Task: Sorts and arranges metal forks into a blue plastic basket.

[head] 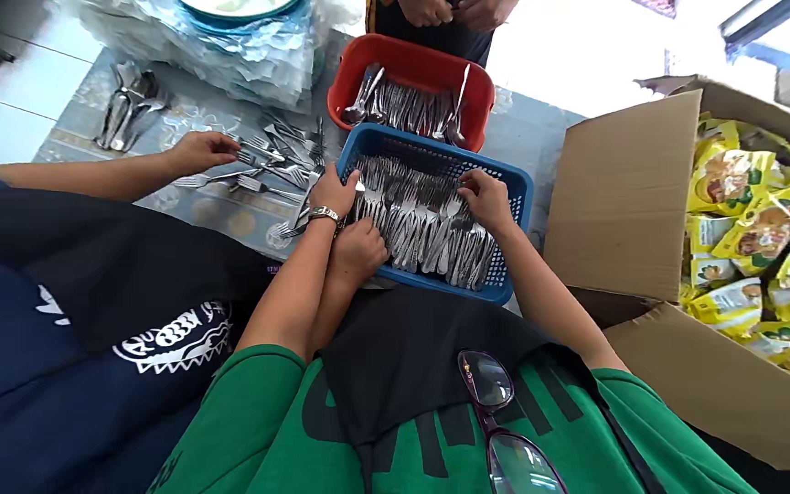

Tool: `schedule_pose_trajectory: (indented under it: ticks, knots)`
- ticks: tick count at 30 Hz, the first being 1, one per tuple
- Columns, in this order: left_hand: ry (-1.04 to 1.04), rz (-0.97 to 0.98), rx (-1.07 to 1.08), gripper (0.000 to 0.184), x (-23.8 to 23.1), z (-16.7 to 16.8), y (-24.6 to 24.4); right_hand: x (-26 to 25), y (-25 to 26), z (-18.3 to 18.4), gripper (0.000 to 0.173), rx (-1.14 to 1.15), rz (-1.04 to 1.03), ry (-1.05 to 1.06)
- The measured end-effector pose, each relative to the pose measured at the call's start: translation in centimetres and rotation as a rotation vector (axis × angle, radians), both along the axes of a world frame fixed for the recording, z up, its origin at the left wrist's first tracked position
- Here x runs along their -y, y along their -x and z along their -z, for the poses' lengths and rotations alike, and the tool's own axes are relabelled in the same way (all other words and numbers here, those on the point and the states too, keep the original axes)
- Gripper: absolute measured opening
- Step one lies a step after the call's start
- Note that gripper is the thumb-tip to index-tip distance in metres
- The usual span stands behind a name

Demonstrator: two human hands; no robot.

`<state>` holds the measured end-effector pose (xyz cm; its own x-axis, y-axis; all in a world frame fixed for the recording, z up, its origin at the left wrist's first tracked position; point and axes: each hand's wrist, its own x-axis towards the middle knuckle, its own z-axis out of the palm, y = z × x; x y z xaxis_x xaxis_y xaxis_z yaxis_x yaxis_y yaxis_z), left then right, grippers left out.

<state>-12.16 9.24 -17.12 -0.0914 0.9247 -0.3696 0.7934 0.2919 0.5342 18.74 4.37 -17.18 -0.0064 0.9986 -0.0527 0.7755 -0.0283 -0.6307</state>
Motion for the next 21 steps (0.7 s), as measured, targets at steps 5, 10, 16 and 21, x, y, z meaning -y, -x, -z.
schedule_pose_trajectory:
  ticks: [5,10,16,21]
  knots:
    - [0.007,0.006,-0.019,0.068,-0.2,0.1,0.0,-0.1,2.3,0.0,0.026,0.21,0.022,-0.182]
    - [0.022,0.003,-0.012,0.067,-0.2,-0.1,-0.1,-1.3,6.7,-0.2,0.025,0.188,-0.245,-0.149]
    - [0.022,0.004,-0.005,0.067,-0.2,-0.1,0.0,-4.3,10.1,1.6,0.024,0.386,-0.563,-0.22]
    - [0.024,0.004,0.016,0.066,-0.3,0.0,0.3,-4.4,9.0,0.1,0.016,0.222,-0.629,-0.261]
